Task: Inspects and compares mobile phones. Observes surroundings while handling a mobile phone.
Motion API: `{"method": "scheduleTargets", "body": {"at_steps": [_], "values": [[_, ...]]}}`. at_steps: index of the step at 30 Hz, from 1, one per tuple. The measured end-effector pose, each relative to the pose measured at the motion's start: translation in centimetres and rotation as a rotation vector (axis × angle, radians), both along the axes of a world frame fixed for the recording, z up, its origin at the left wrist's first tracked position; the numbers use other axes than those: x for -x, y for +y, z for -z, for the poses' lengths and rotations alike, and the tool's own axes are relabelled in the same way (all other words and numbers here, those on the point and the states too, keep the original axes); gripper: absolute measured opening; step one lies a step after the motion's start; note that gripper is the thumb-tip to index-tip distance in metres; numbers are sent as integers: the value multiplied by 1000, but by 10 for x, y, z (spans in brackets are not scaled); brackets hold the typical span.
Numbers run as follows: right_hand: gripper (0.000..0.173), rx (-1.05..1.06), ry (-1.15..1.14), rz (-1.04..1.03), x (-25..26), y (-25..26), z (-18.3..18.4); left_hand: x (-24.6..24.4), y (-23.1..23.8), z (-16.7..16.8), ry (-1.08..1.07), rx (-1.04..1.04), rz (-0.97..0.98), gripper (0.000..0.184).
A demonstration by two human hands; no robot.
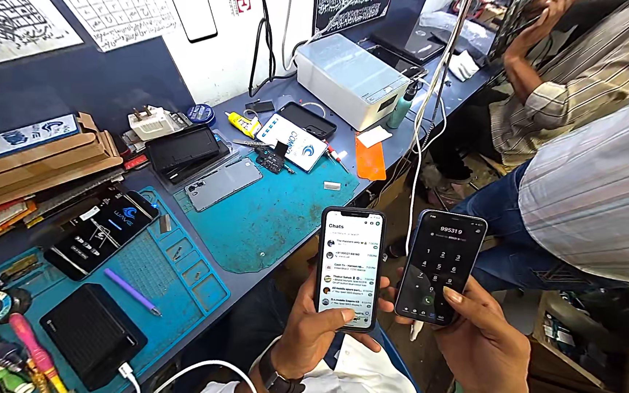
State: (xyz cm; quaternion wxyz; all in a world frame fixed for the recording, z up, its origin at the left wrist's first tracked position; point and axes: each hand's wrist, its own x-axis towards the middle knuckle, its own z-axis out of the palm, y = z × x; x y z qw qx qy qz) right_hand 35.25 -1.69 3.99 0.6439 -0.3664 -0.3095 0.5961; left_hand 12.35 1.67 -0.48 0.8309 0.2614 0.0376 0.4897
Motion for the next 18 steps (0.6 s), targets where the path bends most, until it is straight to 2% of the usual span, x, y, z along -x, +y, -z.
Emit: {"method": "scheduleTargets", "body": {"at_steps": [18], "values": [[34,52,-46,31,8,0,-5,5,-2,7,24,34,-40,58]]}}
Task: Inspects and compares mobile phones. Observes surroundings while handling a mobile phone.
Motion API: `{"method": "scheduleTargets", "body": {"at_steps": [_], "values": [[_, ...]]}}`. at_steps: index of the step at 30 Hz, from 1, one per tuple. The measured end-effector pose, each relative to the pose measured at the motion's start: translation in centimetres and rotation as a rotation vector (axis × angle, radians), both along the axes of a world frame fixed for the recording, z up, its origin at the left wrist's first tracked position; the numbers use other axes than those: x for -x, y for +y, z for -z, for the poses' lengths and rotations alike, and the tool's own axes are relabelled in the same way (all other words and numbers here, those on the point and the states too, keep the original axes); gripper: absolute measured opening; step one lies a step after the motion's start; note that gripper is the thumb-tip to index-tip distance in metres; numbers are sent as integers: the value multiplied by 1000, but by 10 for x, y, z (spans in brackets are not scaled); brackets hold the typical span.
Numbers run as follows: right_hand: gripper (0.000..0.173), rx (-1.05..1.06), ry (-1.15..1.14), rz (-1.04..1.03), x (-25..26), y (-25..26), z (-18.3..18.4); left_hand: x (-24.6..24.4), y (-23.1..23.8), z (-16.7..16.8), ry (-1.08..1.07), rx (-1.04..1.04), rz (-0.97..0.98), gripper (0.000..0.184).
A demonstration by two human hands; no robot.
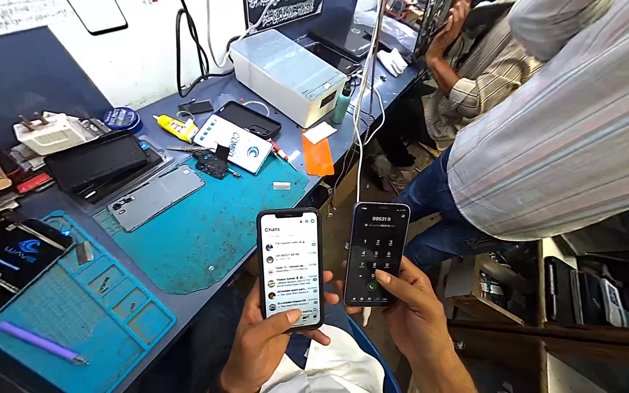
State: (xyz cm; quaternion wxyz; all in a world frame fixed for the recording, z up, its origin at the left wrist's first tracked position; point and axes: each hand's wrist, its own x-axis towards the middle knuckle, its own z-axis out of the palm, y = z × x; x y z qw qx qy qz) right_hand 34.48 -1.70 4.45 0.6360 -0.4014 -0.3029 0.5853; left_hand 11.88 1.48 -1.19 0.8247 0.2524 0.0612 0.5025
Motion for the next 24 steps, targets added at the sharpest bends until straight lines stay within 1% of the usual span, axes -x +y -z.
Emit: {"method": "scheduleTargets", "body": {"at_steps": [4,9,11,14,20,24], "values": [[28,60,-17,65,2,1,0,0,1,2,-3,-1,-8,58],[42,91,-10,70,-1,1,4,2,-1,2,3,29,-23,62],[44,143,-21,111,1,3,2,3,-1,1,11,37,-29,61],[41,202,-30,152,1,6,0,4,-1,1,13,51,-33,61],[48,129,23,66,-4,3,5,6,-1,3,10,51,-39,63],[43,108,35,1,-5,1,6,5,-2,2,7,51,-41,60]]}}
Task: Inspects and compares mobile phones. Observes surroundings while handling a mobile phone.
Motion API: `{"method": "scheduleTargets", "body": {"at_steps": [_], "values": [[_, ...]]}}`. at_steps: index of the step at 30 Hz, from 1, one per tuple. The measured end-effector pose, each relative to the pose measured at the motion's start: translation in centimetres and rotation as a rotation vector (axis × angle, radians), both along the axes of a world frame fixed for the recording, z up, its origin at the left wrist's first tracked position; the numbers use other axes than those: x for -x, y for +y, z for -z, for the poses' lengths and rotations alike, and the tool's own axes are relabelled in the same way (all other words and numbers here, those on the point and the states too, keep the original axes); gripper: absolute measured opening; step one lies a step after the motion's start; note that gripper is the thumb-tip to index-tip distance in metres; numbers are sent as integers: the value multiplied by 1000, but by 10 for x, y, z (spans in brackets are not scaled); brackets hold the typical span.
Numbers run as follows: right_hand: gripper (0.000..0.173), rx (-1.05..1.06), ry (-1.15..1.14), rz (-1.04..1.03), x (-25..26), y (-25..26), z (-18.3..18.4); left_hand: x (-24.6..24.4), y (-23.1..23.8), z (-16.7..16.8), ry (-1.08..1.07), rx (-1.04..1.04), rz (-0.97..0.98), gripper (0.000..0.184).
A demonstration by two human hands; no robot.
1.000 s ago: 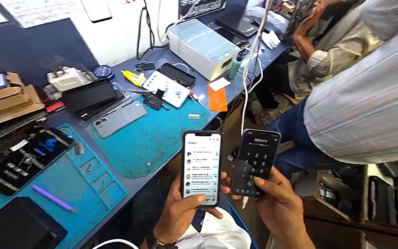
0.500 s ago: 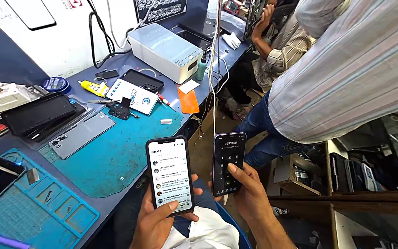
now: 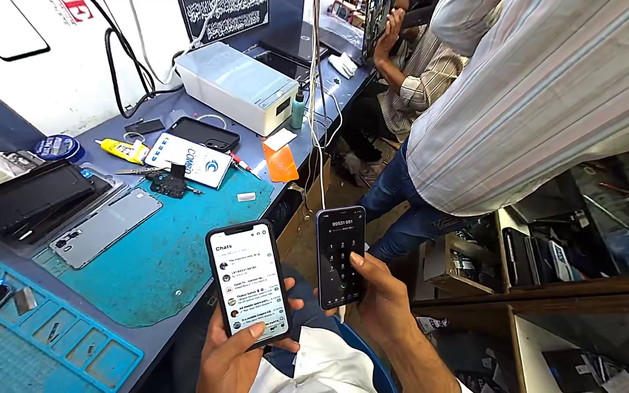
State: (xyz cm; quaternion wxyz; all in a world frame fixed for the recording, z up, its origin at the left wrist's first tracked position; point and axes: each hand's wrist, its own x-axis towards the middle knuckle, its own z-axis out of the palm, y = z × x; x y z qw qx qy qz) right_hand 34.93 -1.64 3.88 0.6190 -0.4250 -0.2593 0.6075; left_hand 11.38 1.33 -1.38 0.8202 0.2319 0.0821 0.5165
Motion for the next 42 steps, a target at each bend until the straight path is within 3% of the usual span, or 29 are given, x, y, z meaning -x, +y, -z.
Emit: {"method": "scheduleTargets", "body": {"at_steps": [8,14,19,22,26,32,42], "values": [[29,65,-42,-4,5,1,-5,2,0,0,14,-2,-22,58],[35,-28,-2,-82,0,0,1,4,1,-1,20,-6,-29,55],[34,28,-32,-57,1,2,-3,6,5,-1,16,0,-47,56],[44,-20,-17,-95,-2,1,-1,9,9,-3,27,16,-71,57],[55,-90,13,-140,-6,1,2,17,21,-4,137,44,-160,61],[55,-147,32,-166,-10,3,4,30,37,-6,318,109,-293,65],[53,-155,56,-155,-15,6,6,40,46,-4,543,102,-449,50]]}}
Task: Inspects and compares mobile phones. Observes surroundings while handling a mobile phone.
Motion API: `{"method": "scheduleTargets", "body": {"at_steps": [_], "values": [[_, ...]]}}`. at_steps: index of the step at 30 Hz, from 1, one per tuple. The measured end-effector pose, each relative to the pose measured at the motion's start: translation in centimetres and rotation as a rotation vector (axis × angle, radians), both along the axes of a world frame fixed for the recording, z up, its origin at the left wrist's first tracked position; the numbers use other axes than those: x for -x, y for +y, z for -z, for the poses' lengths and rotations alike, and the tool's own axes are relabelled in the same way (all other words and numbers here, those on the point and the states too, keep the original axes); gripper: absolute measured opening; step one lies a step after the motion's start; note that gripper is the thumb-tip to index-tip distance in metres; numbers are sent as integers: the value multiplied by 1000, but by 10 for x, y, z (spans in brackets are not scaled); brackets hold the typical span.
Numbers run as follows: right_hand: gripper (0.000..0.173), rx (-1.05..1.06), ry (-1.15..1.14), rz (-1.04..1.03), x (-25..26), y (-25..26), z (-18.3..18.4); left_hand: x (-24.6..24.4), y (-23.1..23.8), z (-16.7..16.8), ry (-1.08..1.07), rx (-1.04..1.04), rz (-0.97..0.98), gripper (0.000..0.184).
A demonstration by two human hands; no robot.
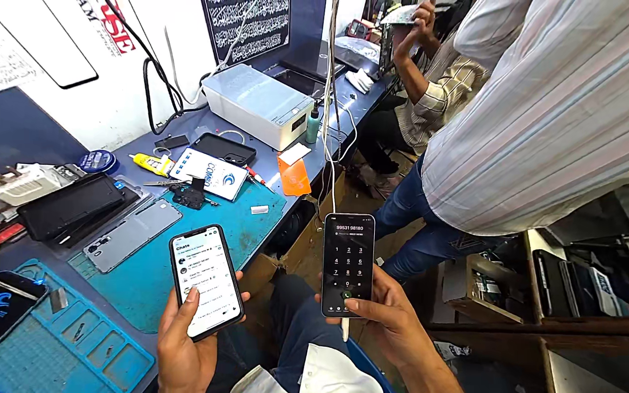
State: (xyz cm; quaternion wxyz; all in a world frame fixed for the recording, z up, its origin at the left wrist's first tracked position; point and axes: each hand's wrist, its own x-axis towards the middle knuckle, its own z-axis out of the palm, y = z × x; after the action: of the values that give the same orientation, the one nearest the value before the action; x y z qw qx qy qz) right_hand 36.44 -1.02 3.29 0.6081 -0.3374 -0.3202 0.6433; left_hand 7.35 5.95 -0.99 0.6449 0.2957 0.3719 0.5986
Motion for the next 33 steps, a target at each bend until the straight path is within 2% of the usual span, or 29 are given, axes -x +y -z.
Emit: {"method": "scheduleTargets", "body": {"at_steps": [16,24,33], "values": [[54,4,20,12,-7,2,2,-1,5,0,31,-8,27,53],[48,35,25,36,-6,3,2,-1,4,2,36,-2,12,55],[56,-36,31,5,-8,3,7,1,3,1,27,-5,8,57]]}}
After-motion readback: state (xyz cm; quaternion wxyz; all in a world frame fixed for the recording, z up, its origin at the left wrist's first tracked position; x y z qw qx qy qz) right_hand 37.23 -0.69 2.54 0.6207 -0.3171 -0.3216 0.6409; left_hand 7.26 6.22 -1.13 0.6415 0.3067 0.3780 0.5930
